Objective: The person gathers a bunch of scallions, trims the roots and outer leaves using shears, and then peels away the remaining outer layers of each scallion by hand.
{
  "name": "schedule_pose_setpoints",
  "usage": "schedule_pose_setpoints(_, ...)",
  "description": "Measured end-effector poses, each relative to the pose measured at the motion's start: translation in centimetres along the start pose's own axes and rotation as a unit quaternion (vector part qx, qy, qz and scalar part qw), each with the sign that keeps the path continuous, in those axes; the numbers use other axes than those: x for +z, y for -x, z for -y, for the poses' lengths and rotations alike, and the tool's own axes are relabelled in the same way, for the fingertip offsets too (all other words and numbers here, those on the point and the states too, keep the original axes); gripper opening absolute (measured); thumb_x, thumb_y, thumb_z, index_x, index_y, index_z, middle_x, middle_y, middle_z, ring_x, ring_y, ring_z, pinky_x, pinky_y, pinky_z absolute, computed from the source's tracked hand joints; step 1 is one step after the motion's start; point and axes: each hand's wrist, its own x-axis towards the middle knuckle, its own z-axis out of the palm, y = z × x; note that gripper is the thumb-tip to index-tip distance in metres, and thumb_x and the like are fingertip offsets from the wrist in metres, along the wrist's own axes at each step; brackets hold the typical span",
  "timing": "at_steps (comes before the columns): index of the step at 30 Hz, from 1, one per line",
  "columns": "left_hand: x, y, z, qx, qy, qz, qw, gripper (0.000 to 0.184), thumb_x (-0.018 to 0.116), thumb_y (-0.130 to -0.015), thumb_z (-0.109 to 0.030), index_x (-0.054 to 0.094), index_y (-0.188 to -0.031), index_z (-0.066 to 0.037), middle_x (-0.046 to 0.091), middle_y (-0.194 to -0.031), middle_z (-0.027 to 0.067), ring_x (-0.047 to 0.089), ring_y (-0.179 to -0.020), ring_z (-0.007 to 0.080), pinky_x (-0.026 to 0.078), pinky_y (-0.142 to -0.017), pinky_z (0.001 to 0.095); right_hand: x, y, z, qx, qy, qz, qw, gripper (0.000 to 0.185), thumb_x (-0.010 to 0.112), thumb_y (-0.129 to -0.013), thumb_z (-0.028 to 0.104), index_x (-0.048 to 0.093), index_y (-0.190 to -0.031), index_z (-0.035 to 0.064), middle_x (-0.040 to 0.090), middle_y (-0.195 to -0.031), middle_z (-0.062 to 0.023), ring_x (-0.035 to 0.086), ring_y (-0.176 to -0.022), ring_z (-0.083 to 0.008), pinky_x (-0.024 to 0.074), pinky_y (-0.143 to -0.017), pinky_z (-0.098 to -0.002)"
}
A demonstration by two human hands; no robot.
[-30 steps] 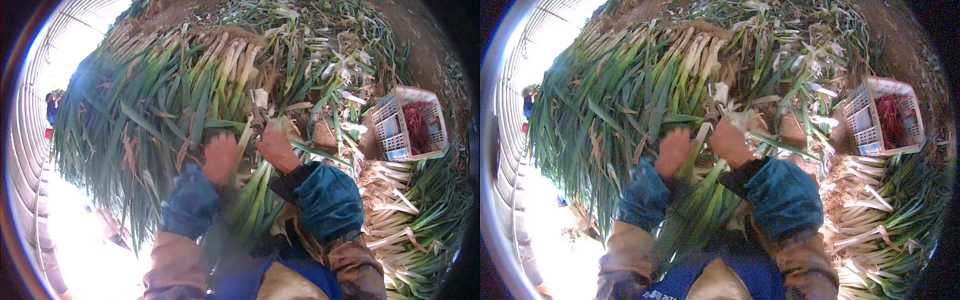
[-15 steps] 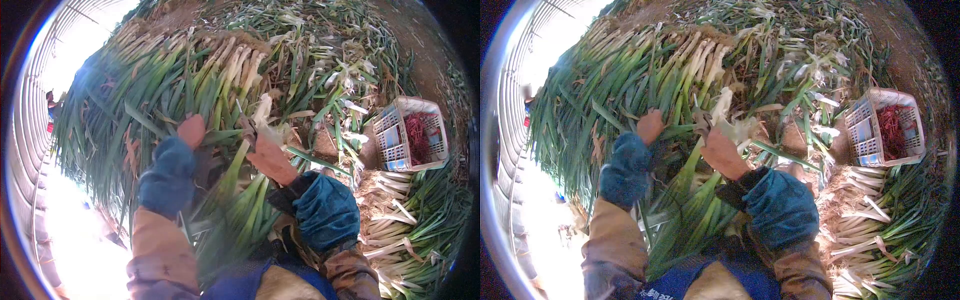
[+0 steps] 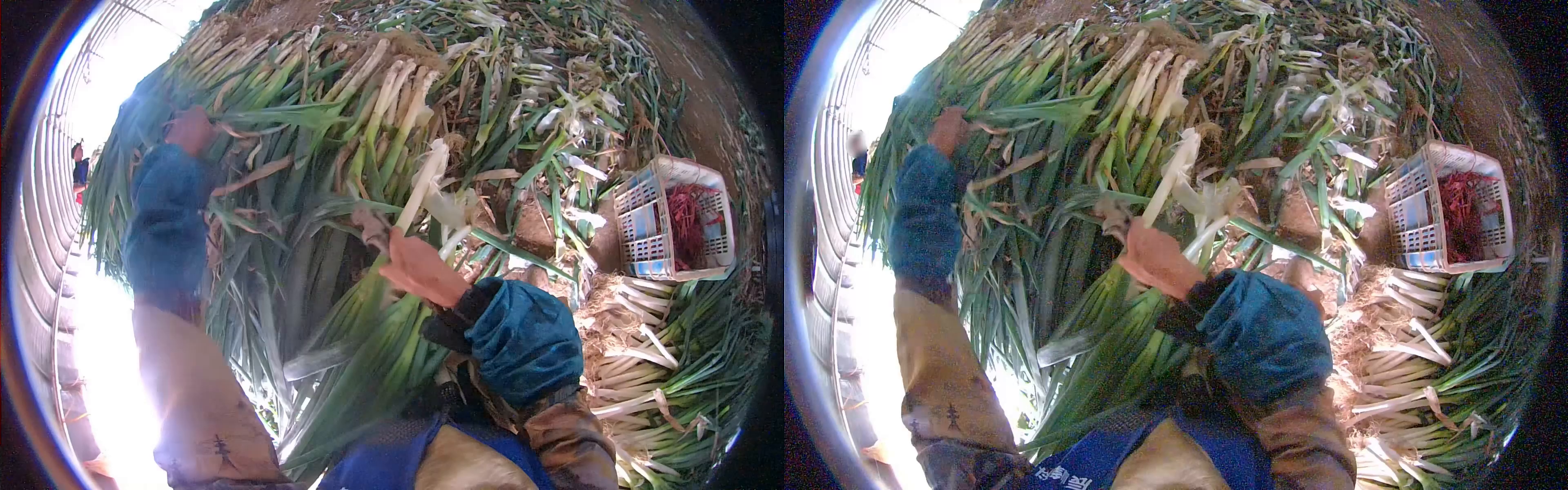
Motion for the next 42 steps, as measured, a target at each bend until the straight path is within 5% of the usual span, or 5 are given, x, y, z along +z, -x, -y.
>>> schedule_pose_setpoints(11,-11.0,6.8,-21.3,0.081,0.323,-0.46,0.823,0.046,0.05,-0.068,0.008,0.052,-0.113,-0.003,0.052,-0.112,0.016,0.05,-0.106,0.031,0.042,-0.088,0.0397,-0.6,-2.5,-0.9,-0.009,-0.006,-0.053,0.999,0.035,0.058,-0.077,0.018,0.039,-0.094,-0.0064,0.052,-0.075,-0.0286,0.053,-0.075,-0.0438,0.0406,-0.06,-0.0474)
schedule_pose_setpoints(17,2.0,11.0,-27.5,0.084,0.451,0.082,0.885,0.02,0.051,-0.078,-0.006,0.059,-0.095,0.0,0.059,-0.094,0.0215,0.059,-0.089,0.0368,0.046,-0.075,0.0439,-2.2,-3.6,-0.2,0.088,-0.068,-0.077,0.991,0.037,0.058,-0.078,0.021,0.038,-0.093,-0.0058,0.053,-0.074,-0.0277,0.054,-0.075,-0.0448,0.0416,-0.064,-0.0486)
schedule_pose_setpoints(23,8.5,7.5,-29.1,0.14,0.197,-0.156,0.958,0.019,0.053,-0.078,-0.012,0.058,-0.092,0.001,0.059,-0.083,0.0195,0.057,-0.083,0.0384,0.048,-0.073,0.0429,-2.7,-3.2,-0.4,0.066,-0.047,-0.099,0.992,0.041,0.058,-0.078,0.024,0.036,-0.096,-0.0051,0.056,-0.071,-0.0261,0.057,-0.073,-0.0446,0.0457,-0.063,-0.0486)
schedule_pose_setpoints(26,7.2,4.3,-31.4,0.053,0.163,0.098,0.98,0.023,0.054,-0.077,-0.011,0.055,-0.097,0.002,0.059,-0.084,0.0183,0.058,-0.084,0.0346,0.049,-0.073,0.0407,-3.0,-2.7,-0.7,0.045,-0.046,-0.115,0.991,0.042,0.058,-0.078,0.025,0.036,-0.096,-0.0056,0.057,-0.072,-0.0269,0.057,-0.073,-0.0444,0.046,-0.064,-0.0484)
schedule_pose_setpoints(42,1.9,13.1,-29.5,-0.026,0.309,0.128,0.942,0.059,0.063,-0.071,-0.017,0.034,-0.119,0.001,0.06,-0.087,0.0274,0.058,-0.085,0.0434,0.045,-0.074,0.0478,-3.1,-0.3,0.8,0.065,-0.058,-0.048,0.995,0.041,0.057,-0.077,0.023,0.039,-0.095,-0.0088,0.058,-0.076,-0.0275,0.058,-0.073,-0.0452,0.0477,-0.066,-0.0488)
